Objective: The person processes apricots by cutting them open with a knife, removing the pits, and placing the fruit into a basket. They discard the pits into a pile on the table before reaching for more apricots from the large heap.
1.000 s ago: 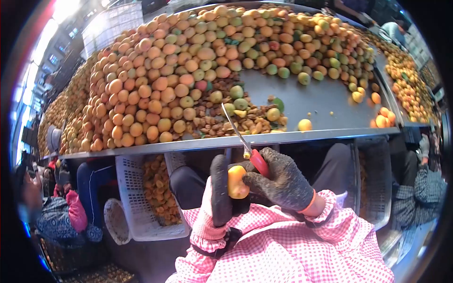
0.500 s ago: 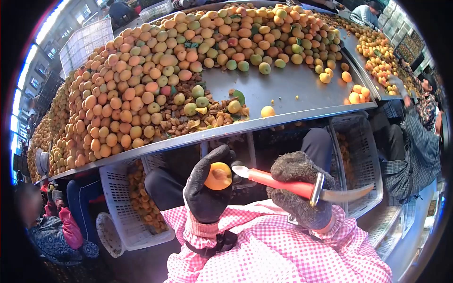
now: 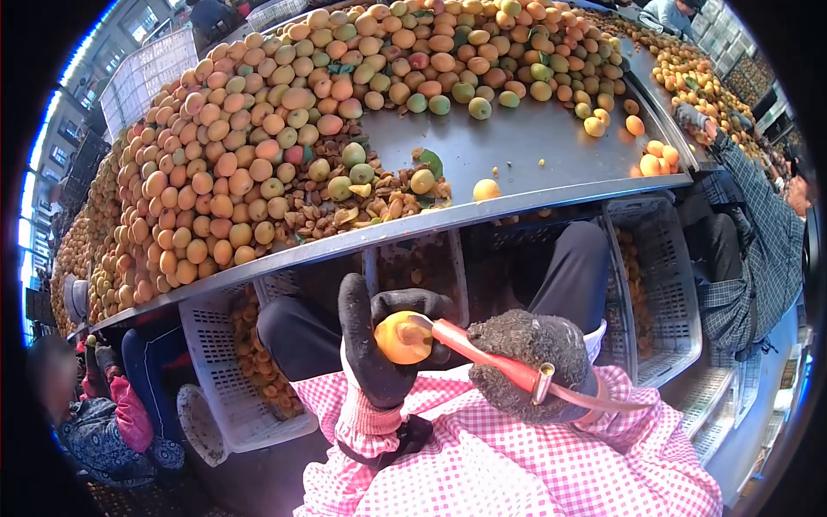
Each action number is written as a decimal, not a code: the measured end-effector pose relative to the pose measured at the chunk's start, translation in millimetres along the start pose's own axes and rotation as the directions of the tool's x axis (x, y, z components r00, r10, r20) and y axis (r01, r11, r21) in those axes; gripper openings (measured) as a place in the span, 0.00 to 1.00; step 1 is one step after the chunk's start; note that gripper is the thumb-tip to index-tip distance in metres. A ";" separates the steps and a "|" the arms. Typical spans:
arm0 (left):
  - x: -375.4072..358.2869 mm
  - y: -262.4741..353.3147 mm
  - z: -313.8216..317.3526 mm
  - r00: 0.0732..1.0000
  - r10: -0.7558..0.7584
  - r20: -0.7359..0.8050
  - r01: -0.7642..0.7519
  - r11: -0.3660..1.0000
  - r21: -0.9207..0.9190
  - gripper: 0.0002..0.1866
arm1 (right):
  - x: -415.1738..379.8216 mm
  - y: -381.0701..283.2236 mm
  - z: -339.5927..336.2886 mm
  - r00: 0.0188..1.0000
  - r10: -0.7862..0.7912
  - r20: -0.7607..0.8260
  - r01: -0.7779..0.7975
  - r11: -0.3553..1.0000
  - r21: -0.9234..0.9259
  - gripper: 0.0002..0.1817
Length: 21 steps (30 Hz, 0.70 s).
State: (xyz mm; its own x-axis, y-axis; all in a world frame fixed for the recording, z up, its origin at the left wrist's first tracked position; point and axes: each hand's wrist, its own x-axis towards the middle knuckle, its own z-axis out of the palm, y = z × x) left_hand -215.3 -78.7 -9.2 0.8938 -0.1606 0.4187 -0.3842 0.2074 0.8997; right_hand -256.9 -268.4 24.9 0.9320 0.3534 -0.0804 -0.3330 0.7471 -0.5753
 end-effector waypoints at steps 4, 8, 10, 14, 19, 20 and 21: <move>9.4 13.8 0.2 0.937 -0.314 -0.150 0.268 0.926 -0.266 0.28 | 30.4 -14.6 -11.6 0.921 0.227 0.316 -0.205 0.973 -0.101 0.31; 18.5 7.5 -15.1 0.985 -0.159 -0.067 0.162 0.986 0.049 0.30 | 46.5 -30.1 2.7 0.827 -0.228 0.513 0.489 0.742 -0.459 0.25; 29.9 4.2 -26.1 0.997 -0.076 -0.008 0.076 0.975 0.209 0.42 | 60.0 -50.7 26.7 0.877 0.102 0.469 0.476 -0.054 -0.878 0.22; 62.2 -18.9 -49.2 0.981 0.167 0.095 -0.191 0.799 0.570 0.43 | 93.8 -48.7 35.1 0.940 0.006 0.342 0.321 0.324 -0.890 0.13; 106.3 -23.3 -55.4 0.974 -0.167 -0.155 0.163 0.986 -0.043 0.40 | 146.4 -45.9 16.4 0.953 -0.276 0.126 0.262 0.542 -0.798 0.15; 121.4 -16.4 -69.0 0.994 0.034 0.107 -0.081 0.879 0.470 0.41 | 154.1 -47.4 15.4 0.952 -0.276 0.134 0.269 0.540 -0.798 0.15; 129.8 -16.3 -58.1 0.999 0.001 -0.048 0.010 0.974 0.228 0.27 | 161.1 -48.9 13.8 0.954 -0.276 0.121 0.242 0.464 -0.852 0.15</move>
State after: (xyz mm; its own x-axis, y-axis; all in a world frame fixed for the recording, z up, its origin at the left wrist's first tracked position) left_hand -79.6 -46.8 23.3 0.9035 -0.1144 0.4130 -0.4177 -0.0193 0.9084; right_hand -92.5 -240.2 51.3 0.9633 0.1990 0.1801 0.1930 -0.0470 -0.9801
